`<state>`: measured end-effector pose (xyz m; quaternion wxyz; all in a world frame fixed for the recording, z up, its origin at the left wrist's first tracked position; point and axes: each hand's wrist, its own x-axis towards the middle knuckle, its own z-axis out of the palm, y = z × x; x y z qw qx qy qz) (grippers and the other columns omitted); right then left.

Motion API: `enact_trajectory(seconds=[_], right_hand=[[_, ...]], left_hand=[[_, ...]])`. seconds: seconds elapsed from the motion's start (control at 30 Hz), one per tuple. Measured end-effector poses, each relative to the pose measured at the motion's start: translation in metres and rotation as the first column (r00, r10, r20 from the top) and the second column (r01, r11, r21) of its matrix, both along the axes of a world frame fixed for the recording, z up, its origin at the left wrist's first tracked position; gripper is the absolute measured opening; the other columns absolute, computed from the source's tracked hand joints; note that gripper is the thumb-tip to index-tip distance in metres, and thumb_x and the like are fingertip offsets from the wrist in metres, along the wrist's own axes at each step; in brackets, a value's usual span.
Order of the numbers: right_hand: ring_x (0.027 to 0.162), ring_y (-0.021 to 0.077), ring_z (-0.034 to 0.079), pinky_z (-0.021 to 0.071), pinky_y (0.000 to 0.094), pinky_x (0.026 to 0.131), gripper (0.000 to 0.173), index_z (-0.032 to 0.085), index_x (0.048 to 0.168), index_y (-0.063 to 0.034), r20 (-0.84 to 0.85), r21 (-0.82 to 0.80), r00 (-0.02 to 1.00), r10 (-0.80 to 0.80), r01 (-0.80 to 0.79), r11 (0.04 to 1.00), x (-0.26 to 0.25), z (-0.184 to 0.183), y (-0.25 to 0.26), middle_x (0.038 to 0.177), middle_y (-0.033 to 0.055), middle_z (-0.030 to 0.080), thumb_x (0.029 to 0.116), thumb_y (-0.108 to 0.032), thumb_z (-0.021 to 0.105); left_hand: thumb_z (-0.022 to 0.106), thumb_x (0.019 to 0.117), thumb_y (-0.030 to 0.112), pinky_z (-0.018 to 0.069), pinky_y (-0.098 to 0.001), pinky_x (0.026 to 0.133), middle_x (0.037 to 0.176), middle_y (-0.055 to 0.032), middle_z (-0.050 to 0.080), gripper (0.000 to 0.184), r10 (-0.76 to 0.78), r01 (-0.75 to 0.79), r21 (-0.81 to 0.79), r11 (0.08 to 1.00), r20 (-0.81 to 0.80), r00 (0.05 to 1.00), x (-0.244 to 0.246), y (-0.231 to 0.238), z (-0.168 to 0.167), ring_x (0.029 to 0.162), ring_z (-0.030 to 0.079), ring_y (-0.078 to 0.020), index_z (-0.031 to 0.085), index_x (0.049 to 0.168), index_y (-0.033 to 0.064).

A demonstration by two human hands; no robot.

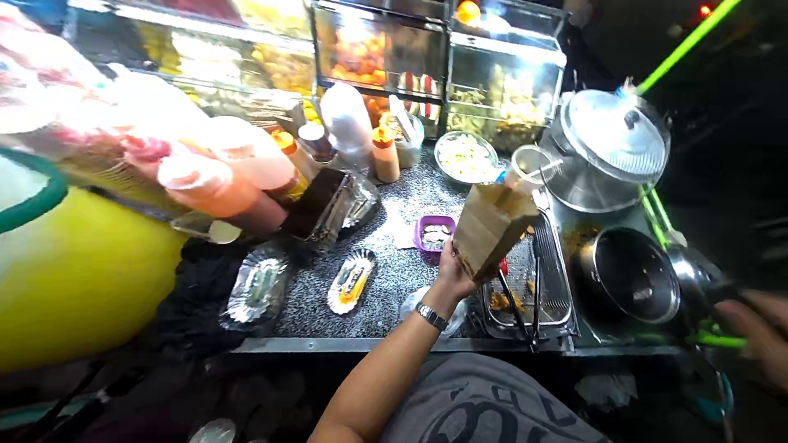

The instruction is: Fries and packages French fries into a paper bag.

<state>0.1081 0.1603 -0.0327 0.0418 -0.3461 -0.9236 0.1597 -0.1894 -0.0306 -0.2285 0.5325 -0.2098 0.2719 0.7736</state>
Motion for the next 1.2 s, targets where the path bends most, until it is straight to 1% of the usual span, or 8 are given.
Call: enact_trajectory(seconds=[0.13,0.27,0.33,0.43,0.67,0.87,1.0,1.2], right_hand=[[0.086,0.0309,0.067,0.0545,0.0538,0.082,0.041,0.063,0.124,0.0108,-0.107,-0.367,0.98,-0.166,0.116,0.923,-0.009,-0.135,-0.019,0.101,0.0257,0.069,0.0964,-0.018,0.066],[0.097,0.0388,0.066,0.0502,0.0571,0.091,0.039,0.063,0.126,0.0124,-0.082,-0.366,0.957,-0.278,0.231,0.901,-0.033,-0.22,-0.072,0.108,0.0312,0.068,0.0961,-0.013,0.066],[0.116,0.0538,0.057,0.0411,0.068,0.102,0.043,0.063,0.131,0.0097,-0.019,-0.248,0.971,-0.24,0.228,0.942,-0.046,-0.229,-0.086,0.123,0.0377,0.061,0.0963,-0.016,0.067],[0.122,0.0699,0.044,0.0321,0.0817,0.098,0.056,0.058,0.136,0.0098,-0.042,-0.064,0.993,-0.106,0.103,0.993,-0.082,-0.215,-0.092,0.131,0.046,0.05,0.0924,-0.022,0.073],[0.137,0.0478,0.046,0.0389,0.0607,0.112,0.071,0.043,0.149,0.0074,-0.232,-0.373,0.949,0.212,-0.289,0.882,-0.353,-0.196,-0.117,0.149,0.0345,0.044,0.0936,-0.026,0.074],[0.138,0.0385,0.047,0.0405,0.05,0.114,0.093,0.033,0.152,0.0079,-0.576,-0.522,0.815,-0.059,-0.311,0.794,-0.537,-0.283,-0.146,0.149,0.0309,0.045,0.0807,-0.024,0.084],[0.125,0.0342,0.056,0.0478,0.0422,0.106,0.08,0.039,0.144,0.0092,-0.687,-0.526,0.674,-0.274,-0.2,0.827,-0.568,-0.299,-0.165,0.137,0.0306,0.052,0.0766,-0.006,0.079],[0.123,0.022,0.06,0.0535,0.0366,0.104,0.093,0.026,0.151,0.007,-0.793,-0.517,0.566,-0.225,-0.43,0.74,-0.521,-0.246,-0.146,0.138,0.0218,0.054,0.0812,-0.018,0.081]], left_hand=[[0.01,0.1019,0.069,0.0588,-0.0486,0.077,0.111,-0.0181,0.068,0.077,0.057,-0.056,0.03,0.998,-0.024,0.998,-0.012,-0.052,0.002,0.095,0.068,-0.0338,0.051,0.133,0.0121],[0.009,0.1026,0.067,0.059,-0.0483,0.078,0.111,-0.0192,0.067,0.078,0.173,-0.173,0.01,0.985,-0.024,0.985,-0.033,-0.11,0.011,0.095,0.069,-0.0337,0.05,0.133,0.0091],[0.006,0.1017,0.068,0.0609,-0.0489,0.079,0.109,-0.0189,0.07,0.081,0.231,-0.227,0.091,0.97,-0.032,0.972,-0.043,-0.138,0.007,0.095,0.071,-0.034,0.053,0.128,0.0076],[0.003,0.1021,0.065,0.0609,-0.051,0.081,0.111,-0.019,0.07,0.081,0.295,-0.286,0.153,0.946,-0.044,0.954,-0.056,-0.177,0.003,0.1,0.071,-0.0356,0.054,0.126,0.0071],[0.006,0.1022,0.066,0.0601,-0.049,0.087,0.11,-0.0121,0.073,0.08,0.337,-0.311,0.187,0.932,-0.133,0.932,-0.071,-0.244,0.004,0.103,0.071,-0.0276,0.061,0.121,0.0105],[0.016,0.1062,0.058,0.0609,-0.0368,0.089,0.113,-0.0032,0.075,0.067,0.342,-0.292,0.227,0.929,-0.231,0.911,-0.068,-0.284,0.018,0.105,0.072,-0.0153,0.067,0.126,0.0201],[0.021,0.1065,0.056,0.0605,-0.0353,0.09,0.113,-0.0026,0.075,0.062,0.328,-0.284,0.214,0.935,-0.21,0.921,-0.072,-0.299,0.017,0.106,0.072,-0.0146,0.069,0.123,0.0213],[0.01,0.1052,0.058,0.0606,-0.0451,0.088,0.112,-0.0097,0.073,0.071,0.28,-0.272,0.094,0.958,-0.087,0.956,-0.088,-0.295,0.005,0.104,0.071,-0.0239,0.059,0.133,0.0158]])
